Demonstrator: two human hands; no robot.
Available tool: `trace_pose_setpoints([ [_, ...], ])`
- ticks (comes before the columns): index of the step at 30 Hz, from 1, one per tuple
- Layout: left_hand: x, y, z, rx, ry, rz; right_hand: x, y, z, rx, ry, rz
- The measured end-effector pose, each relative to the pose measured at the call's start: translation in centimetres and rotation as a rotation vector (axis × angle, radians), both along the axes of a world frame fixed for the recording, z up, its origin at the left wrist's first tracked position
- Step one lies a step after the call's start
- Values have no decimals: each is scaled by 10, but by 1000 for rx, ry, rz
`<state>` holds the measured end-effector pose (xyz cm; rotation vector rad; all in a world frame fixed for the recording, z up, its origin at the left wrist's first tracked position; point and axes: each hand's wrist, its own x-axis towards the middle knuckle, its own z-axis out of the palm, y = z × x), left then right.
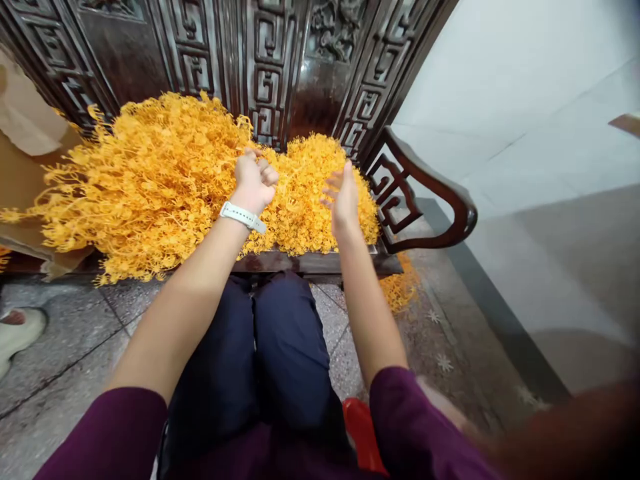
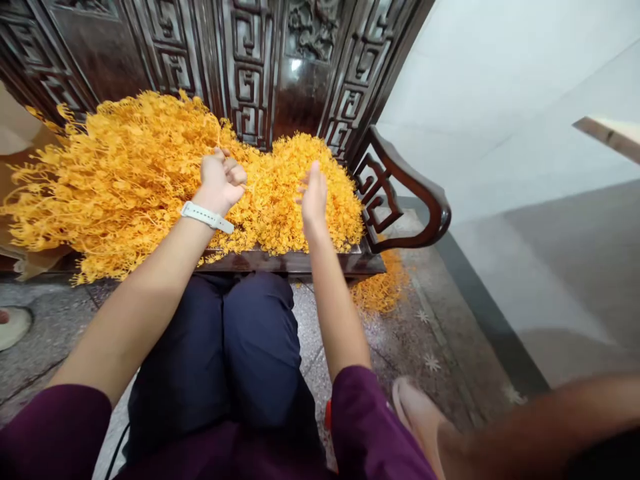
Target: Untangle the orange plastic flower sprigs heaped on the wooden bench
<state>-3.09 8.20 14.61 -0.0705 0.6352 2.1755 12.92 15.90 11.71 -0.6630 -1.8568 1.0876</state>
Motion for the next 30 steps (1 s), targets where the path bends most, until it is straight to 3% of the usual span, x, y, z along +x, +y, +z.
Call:
trace_pose_setpoints([
  [2, 7, 3, 0, 17, 11, -16, -4, -36, -18, -151, -2, 87],
  [6, 9, 10, -7, 13, 3, -13, 2, -93, -42, 19, -76, 21],
  [9, -5, 12, -13, -24, -8, 63, 23, -122, -43, 51, -78, -54],
  [11, -18, 9, -16, -57, -30, 127, 47, -147, -34, 67, -113, 0],
  [13, -28, 5, -18, -71, -63, 163, 75, -170, -17, 92, -215, 220],
  [15, -32, 1, -19, -65, -88, 148, 99, -179, 4, 80, -370, 676],
  [17, -29, -2, -19, -46, -89, 100, 108, -167, 24, -5, -488, 1241],
  [18, -26, -2, -18, -37, -84, 72, 106, -152, 32, -65, -503, 1460],
  [19, -22, -3, -17, -30, -78, 45, 99, -133, 37, -135, -444, 1564],
  [20, -17, -3, -16, -26, -71, 17, 89, -112, 39, -223, -338, 1561],
  [21, -13, -3, -14, -24, -62, -12, 77, -90, 39, -305, -202, 1424],
  [22, -9, -4, -12, -24, -51, -38, 63, -69, 35, -439, 89, 1107],
  [23, -5, -4, -9, -25, -37, -57, 50, -51, 31, -613, 250, 831],
  [25, -2, -7, -4, -16, 1, -84, 28, -28, 19, -928, 365, 422],
  [27, -2, -11, 1, 8, 50, -112, 12, -24, 5, -957, 363, 344],
  [30, -1, -21, 6, 51, 147, -187, -2, -38, -21, -957, 286, 367],
])
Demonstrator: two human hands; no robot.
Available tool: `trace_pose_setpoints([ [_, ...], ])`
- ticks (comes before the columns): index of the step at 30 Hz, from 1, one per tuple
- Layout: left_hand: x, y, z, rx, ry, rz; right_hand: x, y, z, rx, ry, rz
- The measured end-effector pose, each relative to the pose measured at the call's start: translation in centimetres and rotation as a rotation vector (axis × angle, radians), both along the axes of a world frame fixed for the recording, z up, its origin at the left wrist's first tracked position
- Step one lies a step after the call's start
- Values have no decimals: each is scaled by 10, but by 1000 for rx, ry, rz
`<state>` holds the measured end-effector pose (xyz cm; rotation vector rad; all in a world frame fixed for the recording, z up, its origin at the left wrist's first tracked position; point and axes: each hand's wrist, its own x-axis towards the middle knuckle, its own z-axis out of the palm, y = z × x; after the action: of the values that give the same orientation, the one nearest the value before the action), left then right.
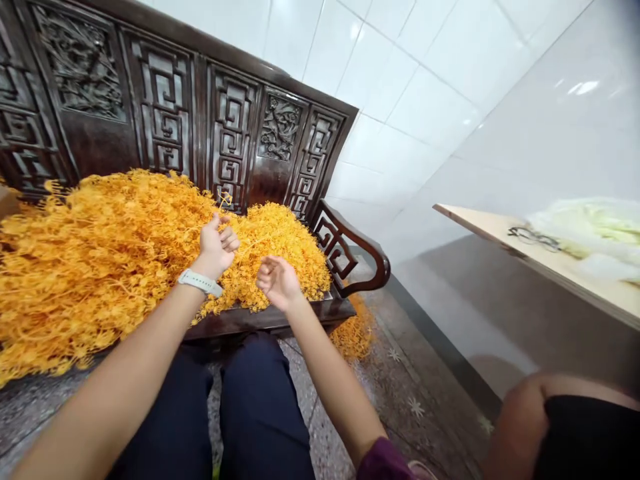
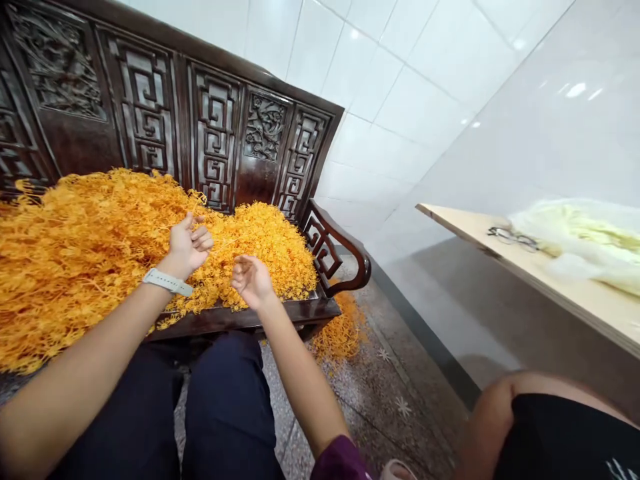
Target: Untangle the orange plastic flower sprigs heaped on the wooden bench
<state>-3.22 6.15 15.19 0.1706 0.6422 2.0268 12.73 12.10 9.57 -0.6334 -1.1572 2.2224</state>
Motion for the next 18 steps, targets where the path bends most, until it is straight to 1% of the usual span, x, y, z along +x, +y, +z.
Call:
trace_pose_setpoints([
  [3, 14, -12, 3, -9, 105, -83, -11, -12, -21, -42, -85, 90],
  [5, 29, -16, 3, -81, 139, -137, -18, -14, -27, -94, -138, 196],
  [8, 45, -16, 1, -188, 171, -202, -22, -11, -25, -148, -173, 369],
  [10, 44, -14, 4, -166, 197, -235, -22, -12, -18, -143, -174, 434],
  [11, 41, -13, 8, -133, 201, -246, -21, -14, -13, -124, -163, 432],
  [13, 30, -14, 15, -50, 192, -255, -21, -22, -5, -68, -128, 353],
  [15, 20, -15, 19, 2, 163, -242, -23, -32, -5, -14, -93, 176],
  [16, 17, -15, 18, 16, 151, -227, -22, -37, -8, 5, -83, 60],
  [18, 13, -12, 15, 37, 165, -197, -17, -49, -21, 13, -69, -167],
])
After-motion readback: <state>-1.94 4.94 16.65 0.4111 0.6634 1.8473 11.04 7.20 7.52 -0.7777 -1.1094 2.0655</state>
